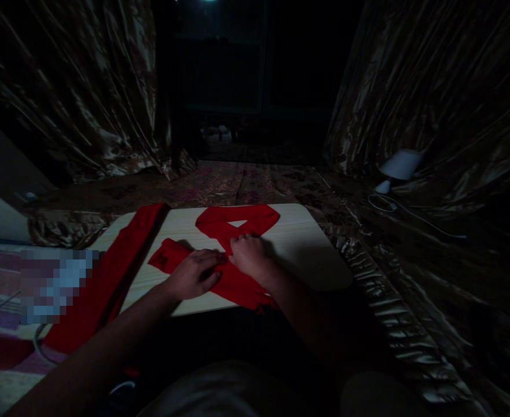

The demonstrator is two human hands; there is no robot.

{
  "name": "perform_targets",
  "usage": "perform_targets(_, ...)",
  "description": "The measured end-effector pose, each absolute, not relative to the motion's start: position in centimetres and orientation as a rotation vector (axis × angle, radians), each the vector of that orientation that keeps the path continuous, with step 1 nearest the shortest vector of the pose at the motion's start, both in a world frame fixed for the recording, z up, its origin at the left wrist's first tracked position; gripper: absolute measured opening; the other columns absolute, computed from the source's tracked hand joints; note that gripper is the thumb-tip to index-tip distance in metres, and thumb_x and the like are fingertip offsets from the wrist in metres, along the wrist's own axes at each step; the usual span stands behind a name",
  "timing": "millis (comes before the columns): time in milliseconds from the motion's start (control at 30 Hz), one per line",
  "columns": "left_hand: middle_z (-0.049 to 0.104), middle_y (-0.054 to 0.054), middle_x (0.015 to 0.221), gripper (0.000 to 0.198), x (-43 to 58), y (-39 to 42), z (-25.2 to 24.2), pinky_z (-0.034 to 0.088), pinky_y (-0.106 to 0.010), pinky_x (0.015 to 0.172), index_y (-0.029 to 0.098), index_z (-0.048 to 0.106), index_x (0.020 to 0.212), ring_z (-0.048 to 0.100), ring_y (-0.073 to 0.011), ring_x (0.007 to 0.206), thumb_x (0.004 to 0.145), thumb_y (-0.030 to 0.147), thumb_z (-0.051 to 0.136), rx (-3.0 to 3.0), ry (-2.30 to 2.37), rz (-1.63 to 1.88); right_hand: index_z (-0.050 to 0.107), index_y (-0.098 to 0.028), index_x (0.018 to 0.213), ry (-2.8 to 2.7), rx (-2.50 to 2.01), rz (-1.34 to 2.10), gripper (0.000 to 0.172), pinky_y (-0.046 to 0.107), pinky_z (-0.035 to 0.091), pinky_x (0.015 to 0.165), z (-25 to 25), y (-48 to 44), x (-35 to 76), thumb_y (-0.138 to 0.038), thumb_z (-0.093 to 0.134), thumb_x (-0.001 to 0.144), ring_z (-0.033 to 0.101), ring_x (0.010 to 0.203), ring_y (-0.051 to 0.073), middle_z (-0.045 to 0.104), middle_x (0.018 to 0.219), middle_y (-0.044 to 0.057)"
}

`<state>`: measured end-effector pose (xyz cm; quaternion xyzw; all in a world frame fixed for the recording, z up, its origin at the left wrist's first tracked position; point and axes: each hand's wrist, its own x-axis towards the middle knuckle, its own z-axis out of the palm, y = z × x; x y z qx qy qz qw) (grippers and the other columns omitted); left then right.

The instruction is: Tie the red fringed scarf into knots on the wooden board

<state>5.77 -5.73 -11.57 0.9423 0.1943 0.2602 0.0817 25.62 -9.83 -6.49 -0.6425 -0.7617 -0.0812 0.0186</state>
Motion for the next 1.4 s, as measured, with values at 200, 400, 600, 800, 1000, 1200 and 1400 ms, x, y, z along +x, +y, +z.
perform_targets(200,0.059,-0.009,0.141,0.049,5.7,-6.1,-10.8,0.044,-0.048,0.099,0.024,0.055,0.139,0.054,-0.029,0.123,0.091,0.028,0.051,2.893,0.636,0.571,0.064,-0.014,0.111,-2.353,-1.975,-0.234,0.025,0.032,0.05,0.085,-6.5,-8.9,26.2,-0.014,0.048,0.092,0.064,0.104,0.026,0.07,0.111,0.015)
perform_targets(400,0.051,-0.002,0.15,0.056,6.3,-5.5,-10.5,0.042,-0.053,0.096,0.035,0.049,0.146,0.047,-0.0331,0.128,0.09,0.033,0.052,2.968,0.664,0.39,0.068,-0.015,0.108,-2.427,-1.893,-0.133,0.026,0.028,0.045,0.093,-3.6,-7.1,28.7,-0.01,0.051,0.089,0.064,0.109,0.023,0.071,0.113,0.013)
perform_targets(600,0.055,-0.005,0.146,0.053,6.7,-3.0,-10.1,0.04,-0.055,0.097,0.034,0.055,0.141,0.049,-0.0343,0.128,0.088,0.036,0.054,2.959,0.713,0.375,0.067,-0.014,0.119,-2.53,-1.776,-0.147,0.034,0.028,0.044,0.096,-1.5,-6.8,29.1,-0.008,0.05,0.09,0.062,0.112,0.023,0.069,0.119,0.013)
perform_targets(800,0.053,-0.006,0.148,0.057,6.8,-2.1,-9.5,0.041,-0.052,0.098,0.031,0.058,0.139,0.05,-0.0327,0.129,0.082,0.025,0.057,2.96,0.693,0.423,0.065,-0.015,0.115,-2.432,-1.903,-0.247,0.028,0.031,0.045,0.093,-2.1,-6.6,29.0,-0.013,0.05,0.091,0.062,0.108,0.024,0.068,0.113,0.013)
perform_targets(1000,0.059,-0.009,0.142,0.053,7.5,-2.8,-9.6,0.043,-0.051,0.093,0.026,0.062,0.135,0.053,-0.0331,0.124,0.083,0.025,0.054,3.008,0.698,0.4,0.066,-0.016,0.111,-2.551,-1.784,-0.243,0.028,0.031,0.045,0.093,-2.9,-7.3,28.7,-0.012,0.049,0.09,0.06,0.11,0.024,0.068,0.114,0.011)
perform_targets(1200,0.069,-0.012,0.121,0.039,7.5,-2.9,-9.7,0.046,-0.047,0.085,0.022,0.069,0.119,0.057,-0.0318,0.107,0.084,0.028,0.055,3.034,0.765,0.433,0.067,-0.015,0.112,-2.581,-1.756,-0.215,0.026,0.033,0.045,0.093,-4.6,-9.4,28.0,-0.017,0.052,0.091,0.058,0.111,0.024,0.067,0.115,0.012)
perform_targets(1400,0.068,-0.012,0.099,0.025,6.7,-3.3,-9.0,0.046,-0.043,0.08,0.02,0.068,0.102,0.058,-0.0294,0.095,0.082,0.032,0.059,3.042,0.818,0.482,0.067,-0.017,0.122,-2.603,-1.638,0.026,0.042,0.034,0.046,0.093,-5.4,-10.4,28.4,-0.046,0.054,0.095,0.063,0.106,0.024,0.071,0.113,0.012)
